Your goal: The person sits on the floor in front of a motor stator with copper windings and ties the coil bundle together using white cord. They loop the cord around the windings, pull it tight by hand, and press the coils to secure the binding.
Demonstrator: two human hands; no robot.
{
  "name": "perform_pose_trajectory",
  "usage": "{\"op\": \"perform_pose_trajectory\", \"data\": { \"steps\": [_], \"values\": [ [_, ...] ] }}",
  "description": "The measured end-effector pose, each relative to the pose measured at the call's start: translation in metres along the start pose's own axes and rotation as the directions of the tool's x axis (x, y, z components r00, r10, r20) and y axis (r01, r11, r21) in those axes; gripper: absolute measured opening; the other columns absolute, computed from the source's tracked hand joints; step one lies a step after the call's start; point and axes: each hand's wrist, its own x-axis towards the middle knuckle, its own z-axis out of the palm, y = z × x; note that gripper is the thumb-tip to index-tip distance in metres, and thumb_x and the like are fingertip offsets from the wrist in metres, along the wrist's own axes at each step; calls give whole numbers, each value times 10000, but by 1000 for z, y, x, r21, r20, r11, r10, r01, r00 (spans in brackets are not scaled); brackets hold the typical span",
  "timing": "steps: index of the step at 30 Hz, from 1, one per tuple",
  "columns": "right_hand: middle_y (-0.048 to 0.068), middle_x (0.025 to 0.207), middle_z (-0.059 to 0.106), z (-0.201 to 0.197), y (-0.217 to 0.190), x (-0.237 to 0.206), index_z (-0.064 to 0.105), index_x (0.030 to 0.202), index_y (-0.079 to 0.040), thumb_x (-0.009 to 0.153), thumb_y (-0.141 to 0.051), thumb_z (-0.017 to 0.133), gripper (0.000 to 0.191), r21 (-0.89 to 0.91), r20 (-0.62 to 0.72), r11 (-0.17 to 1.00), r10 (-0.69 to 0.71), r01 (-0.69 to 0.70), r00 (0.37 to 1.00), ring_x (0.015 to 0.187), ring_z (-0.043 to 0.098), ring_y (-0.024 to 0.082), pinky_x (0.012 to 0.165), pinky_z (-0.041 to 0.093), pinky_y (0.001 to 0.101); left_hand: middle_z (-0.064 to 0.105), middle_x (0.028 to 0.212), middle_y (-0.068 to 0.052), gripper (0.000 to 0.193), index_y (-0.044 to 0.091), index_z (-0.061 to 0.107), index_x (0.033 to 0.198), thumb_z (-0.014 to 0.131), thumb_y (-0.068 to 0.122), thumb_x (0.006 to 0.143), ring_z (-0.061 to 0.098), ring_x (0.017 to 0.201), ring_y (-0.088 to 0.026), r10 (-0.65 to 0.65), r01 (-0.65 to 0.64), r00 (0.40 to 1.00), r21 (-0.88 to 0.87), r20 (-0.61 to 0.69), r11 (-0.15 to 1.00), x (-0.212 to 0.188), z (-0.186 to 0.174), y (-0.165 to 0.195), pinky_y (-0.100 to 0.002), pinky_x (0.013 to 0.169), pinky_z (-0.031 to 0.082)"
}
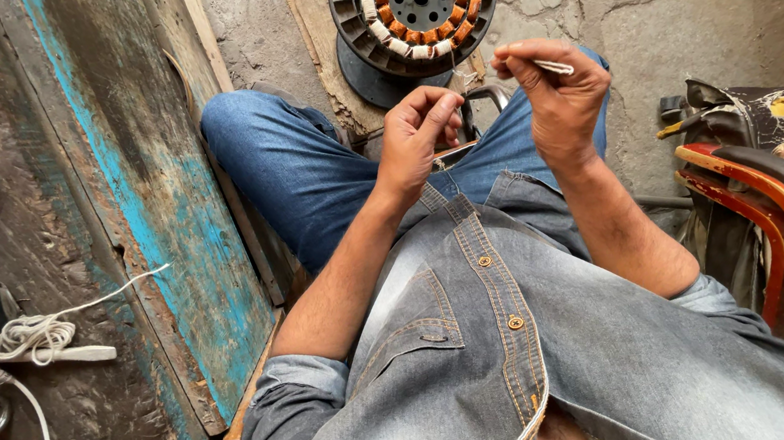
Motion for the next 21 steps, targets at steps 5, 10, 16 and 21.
{"op": "perform_pose_trajectory", "data": {
  "steps": [5,10,16,21],
  "values": [
    [126,1103,753,-3,-3,31,720,1123,11,1054,80,708,98,-209,131,954,-191,215,973,1022,736,172,915,630,310,662,821,-15,229,8,696,1061,679,234,1025,604,735,-83,61,3,988,404,-144,915,1,-40,-43,-249,686,512],
    [137,1159,755,-6,-5,58,724,1156,18,1064,107,719,128,-341,293,871,-259,353,920,1089,735,186,975,620,313,737,832,-74,221,13,717,1006,707,224,938,696,751,-133,119,90,968,745,-222,661,0,-81,-68,-287,714,546],
    [132,1123,763,-2,-2,68,745,1149,15,1048,120,723,147,-340,329,874,-236,348,914,1059,738,180,962,620,305,737,841,-99,233,31,717,990,726,252,918,703,743,-181,134,38,981,826,-137,562,7,-79,-72,-320,698,543],
    [128,1112,767,0,0,66,749,1131,12,1036,114,734,140,-335,312,884,-223,326,924,1047,741,178,941,619,299,724,825,-111,233,31,710,968,737,258,918,690,734,-200,103,25,990,834,-98,551,6,-78,-71,-345,686,542]
  ]
}}
